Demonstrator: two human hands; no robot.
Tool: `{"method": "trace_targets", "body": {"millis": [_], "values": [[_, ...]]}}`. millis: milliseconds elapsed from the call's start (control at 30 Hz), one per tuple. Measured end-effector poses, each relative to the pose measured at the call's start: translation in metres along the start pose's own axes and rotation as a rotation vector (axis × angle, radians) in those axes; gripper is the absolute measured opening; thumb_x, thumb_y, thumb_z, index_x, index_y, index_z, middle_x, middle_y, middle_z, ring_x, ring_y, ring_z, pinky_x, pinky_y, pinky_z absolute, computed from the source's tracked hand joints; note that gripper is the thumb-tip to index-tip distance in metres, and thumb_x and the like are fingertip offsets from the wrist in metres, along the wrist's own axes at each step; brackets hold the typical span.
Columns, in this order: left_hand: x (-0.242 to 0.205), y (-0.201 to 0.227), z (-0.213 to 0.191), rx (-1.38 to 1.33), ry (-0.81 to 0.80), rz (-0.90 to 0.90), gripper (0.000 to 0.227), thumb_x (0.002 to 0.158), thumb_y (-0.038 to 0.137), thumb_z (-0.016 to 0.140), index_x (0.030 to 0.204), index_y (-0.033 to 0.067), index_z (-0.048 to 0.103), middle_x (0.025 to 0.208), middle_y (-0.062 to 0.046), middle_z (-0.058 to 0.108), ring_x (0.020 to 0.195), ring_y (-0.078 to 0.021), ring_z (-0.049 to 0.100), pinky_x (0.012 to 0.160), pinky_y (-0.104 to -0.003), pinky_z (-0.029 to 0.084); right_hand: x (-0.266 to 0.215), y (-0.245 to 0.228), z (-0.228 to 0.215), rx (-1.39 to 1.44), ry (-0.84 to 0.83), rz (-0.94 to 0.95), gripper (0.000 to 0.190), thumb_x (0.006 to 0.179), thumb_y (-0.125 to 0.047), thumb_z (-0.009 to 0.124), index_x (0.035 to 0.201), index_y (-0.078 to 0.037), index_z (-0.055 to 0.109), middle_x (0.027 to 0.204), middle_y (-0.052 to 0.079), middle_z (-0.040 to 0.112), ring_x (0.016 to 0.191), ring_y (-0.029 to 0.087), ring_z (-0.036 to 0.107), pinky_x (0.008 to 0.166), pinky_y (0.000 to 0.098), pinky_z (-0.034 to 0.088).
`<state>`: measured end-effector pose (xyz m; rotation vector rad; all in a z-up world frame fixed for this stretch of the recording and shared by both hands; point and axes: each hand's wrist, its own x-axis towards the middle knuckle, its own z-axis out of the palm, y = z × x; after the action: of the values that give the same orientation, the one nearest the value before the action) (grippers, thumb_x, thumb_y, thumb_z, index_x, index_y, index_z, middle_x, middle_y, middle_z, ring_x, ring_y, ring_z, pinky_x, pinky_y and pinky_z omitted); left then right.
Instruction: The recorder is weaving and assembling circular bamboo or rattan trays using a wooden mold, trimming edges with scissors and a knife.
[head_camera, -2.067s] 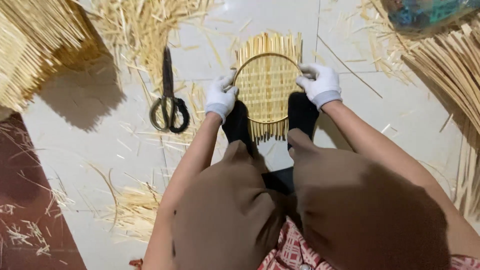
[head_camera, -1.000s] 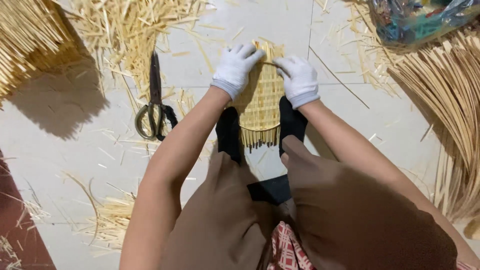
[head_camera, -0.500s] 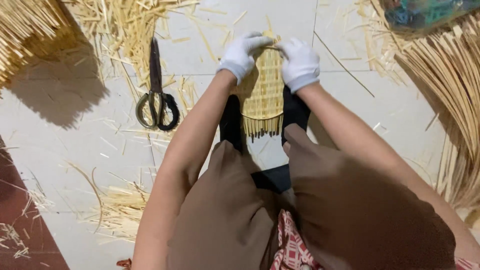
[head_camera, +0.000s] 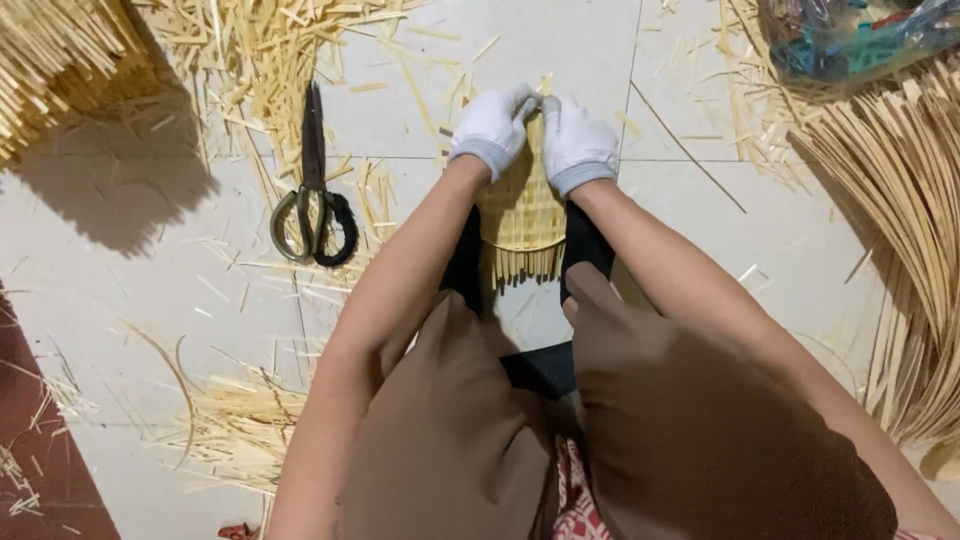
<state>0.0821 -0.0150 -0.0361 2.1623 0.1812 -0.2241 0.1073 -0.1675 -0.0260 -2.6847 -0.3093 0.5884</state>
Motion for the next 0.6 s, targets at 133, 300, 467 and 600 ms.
{"method": "trace_targets", "body": {"millis": [133,300,467,600], "values": [[-0.005,0.013,0.009,0.138,0.037,-0.153,0.018,0.091,0.018,0.058,0.102,0.0140,0.072,0.096,-0.018,0.072,0.094,-0.0421,0.067,0.079,-0.050,0.052,-0.003,0.007,0.009,-0.003,-0.004,-0.061,0.049,0.108,-0.040,0.027,0.116,-0.012,0.066,0.105,0.022,0.070,0.093,0.045,0.066,0.082,0.0563,0.050],[0.009,0.008,0.009,0.205,-0.003,-0.232,0.016,0.087,0.017,0.059,0.098,0.0141,0.071,0.093,-0.019,0.072,0.091,-0.0415,0.067,0.078,-0.050,0.052,0.004,0.007,0.005,-0.057,-0.017,-0.127,0.048,0.107,-0.036,0.026,0.119,-0.010,0.064,0.106,0.023,0.069,0.093,0.045,0.065,0.080,0.0565,0.050],[0.025,-0.006,0.004,0.117,-0.113,-0.233,0.019,0.094,0.026,0.061,0.104,0.0155,0.074,0.096,-0.016,0.073,0.091,-0.0369,0.069,0.083,-0.046,0.054,0.010,-0.003,-0.007,-0.073,-0.127,-0.078,0.052,0.108,-0.037,0.024,0.123,-0.008,0.064,0.114,0.024,0.067,0.101,0.046,0.063,0.088,0.0559,0.049],[-0.022,0.030,-0.042,0.471,0.224,0.173,0.019,0.080,0.029,0.067,0.099,0.0276,0.073,0.110,-0.012,0.074,0.097,-0.0366,0.067,0.083,-0.045,0.052,0.026,0.007,0.003,-0.057,-0.176,-0.056,0.053,0.110,-0.038,0.024,0.121,-0.008,0.067,0.116,0.029,0.064,0.106,0.048,0.061,0.095,0.0565,0.046]]}}
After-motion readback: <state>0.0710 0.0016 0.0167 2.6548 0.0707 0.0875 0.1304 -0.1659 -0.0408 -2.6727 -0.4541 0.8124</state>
